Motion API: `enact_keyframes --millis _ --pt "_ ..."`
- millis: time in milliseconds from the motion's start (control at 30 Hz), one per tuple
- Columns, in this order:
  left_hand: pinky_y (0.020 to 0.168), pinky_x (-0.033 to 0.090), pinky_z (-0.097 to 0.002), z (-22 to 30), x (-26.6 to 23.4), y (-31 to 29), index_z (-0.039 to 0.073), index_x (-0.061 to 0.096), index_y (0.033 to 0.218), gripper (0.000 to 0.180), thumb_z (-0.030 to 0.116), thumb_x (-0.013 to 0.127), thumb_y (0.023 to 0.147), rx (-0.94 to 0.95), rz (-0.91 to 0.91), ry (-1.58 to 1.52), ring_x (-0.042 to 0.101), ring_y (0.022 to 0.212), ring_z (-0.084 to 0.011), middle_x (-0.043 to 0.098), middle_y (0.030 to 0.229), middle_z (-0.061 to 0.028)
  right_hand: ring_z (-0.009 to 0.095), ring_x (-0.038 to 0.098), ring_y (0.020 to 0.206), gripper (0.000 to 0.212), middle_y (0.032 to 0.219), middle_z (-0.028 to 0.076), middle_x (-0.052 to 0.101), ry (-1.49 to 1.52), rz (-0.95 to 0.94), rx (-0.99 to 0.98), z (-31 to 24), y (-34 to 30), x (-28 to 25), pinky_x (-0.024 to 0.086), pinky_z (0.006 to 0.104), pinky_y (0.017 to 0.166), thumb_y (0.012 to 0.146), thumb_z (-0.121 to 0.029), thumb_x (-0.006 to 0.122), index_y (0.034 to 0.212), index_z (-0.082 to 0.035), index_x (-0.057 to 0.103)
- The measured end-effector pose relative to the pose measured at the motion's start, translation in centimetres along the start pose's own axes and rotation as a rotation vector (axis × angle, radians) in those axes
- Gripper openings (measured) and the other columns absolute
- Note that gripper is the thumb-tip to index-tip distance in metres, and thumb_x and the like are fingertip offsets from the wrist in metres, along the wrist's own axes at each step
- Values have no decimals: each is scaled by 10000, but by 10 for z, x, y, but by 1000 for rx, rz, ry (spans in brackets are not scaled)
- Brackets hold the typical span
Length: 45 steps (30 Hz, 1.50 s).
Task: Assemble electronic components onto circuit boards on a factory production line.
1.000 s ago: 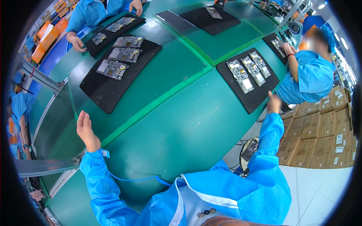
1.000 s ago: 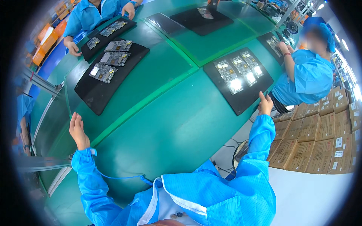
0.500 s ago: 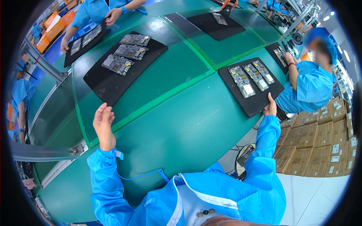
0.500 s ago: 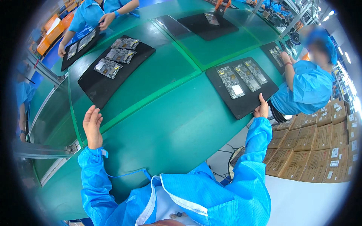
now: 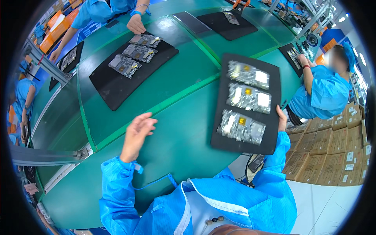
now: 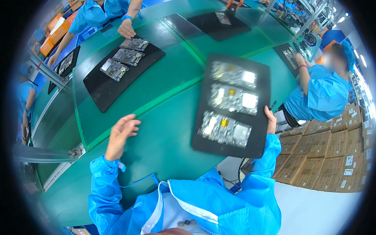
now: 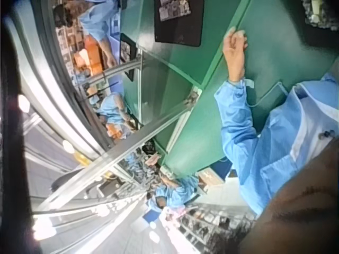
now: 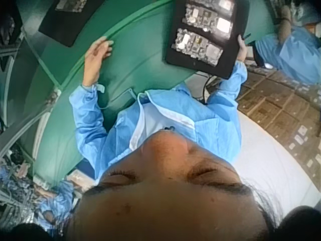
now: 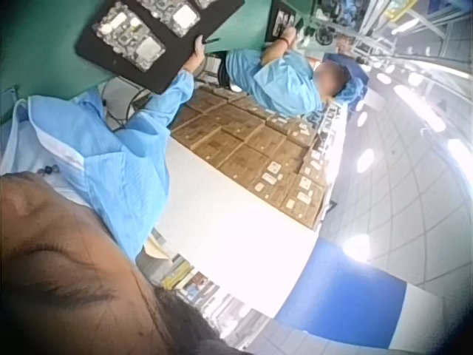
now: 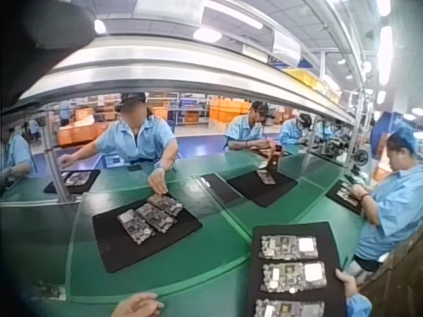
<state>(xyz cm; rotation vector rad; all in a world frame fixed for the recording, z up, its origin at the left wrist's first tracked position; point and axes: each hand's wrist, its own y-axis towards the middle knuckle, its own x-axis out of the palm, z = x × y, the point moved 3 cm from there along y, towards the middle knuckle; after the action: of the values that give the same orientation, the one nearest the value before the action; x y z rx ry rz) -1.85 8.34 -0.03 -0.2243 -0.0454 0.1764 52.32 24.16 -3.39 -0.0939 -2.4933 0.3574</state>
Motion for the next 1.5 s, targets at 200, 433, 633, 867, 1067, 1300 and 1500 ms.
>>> enact_keyframes --millis 200,433,633,867,1067,1300,1500 --pt "799 571 -300 -27 51 -6 37 544 1438 566 485 528 1092 -165 -252 -161 694 997 -161 712 1235 -102 229 759 896 321 1106 138 753 -245 -241 276 74 -18 117 633 344 786 1015 -222 657 1247 0 658" --pt "702 558 -261 -60 5 -46 59 655 1228 457 466 481 1115 -125 114 -428 724 860 -119 757 1069 -44 126 729 793 451 1093 102 753 -201 -253 464 114 -16 165 576 242 665 1078 -344 583 1349 13 631" --pt "766 607 -320 -40 -12 -113 32 680 1128 451 410 434 1138 78 452 -503 740 851 -159 774 1021 -97 -16 423 534 588 1189 146 717 -348 -721 565 111 -23 159 306 145 443 1101 -331 545 1568 2 417" --pt "903 568 -356 -63 42 -185 -69 752 975 467 334 552 1100 -354 106 -340 726 995 -218 754 1167 -224 226 522 1392 776 1535 192 517 -626 -710 139 145 -26 205 400 341 1168 960 52 639 1629 52 246" --pt "1047 497 -316 -53 71 -230 -34 606 1395 554 429 457 1129 -821 -171 -500 653 1140 -191 701 1239 -101 267 564 1354 691 1500 201 552 -983 -736 -112 147 -21 191 445 346 1116 931 16 691 1560 50 406" --pt "1169 398 -344 -39 64 -235 -22 473 1526 598 432 385 1147 -502 -286 -365 566 1316 -218 601 1439 -149 305 712 817 526 984 162 672 -1540 -581 -752 113 -65 212 547 435 688 875 -241 833 1322 -12 677" --pt "1053 503 -356 -15 15 -240 7 671 1344 442 349 492 1128 -391 -414 118 660 1180 -198 725 1259 -114 309 701 798 950 994 171 681 -1693 -868 -193 91 -108 188 560 432 686 734 -409 929 1505 -34 520"
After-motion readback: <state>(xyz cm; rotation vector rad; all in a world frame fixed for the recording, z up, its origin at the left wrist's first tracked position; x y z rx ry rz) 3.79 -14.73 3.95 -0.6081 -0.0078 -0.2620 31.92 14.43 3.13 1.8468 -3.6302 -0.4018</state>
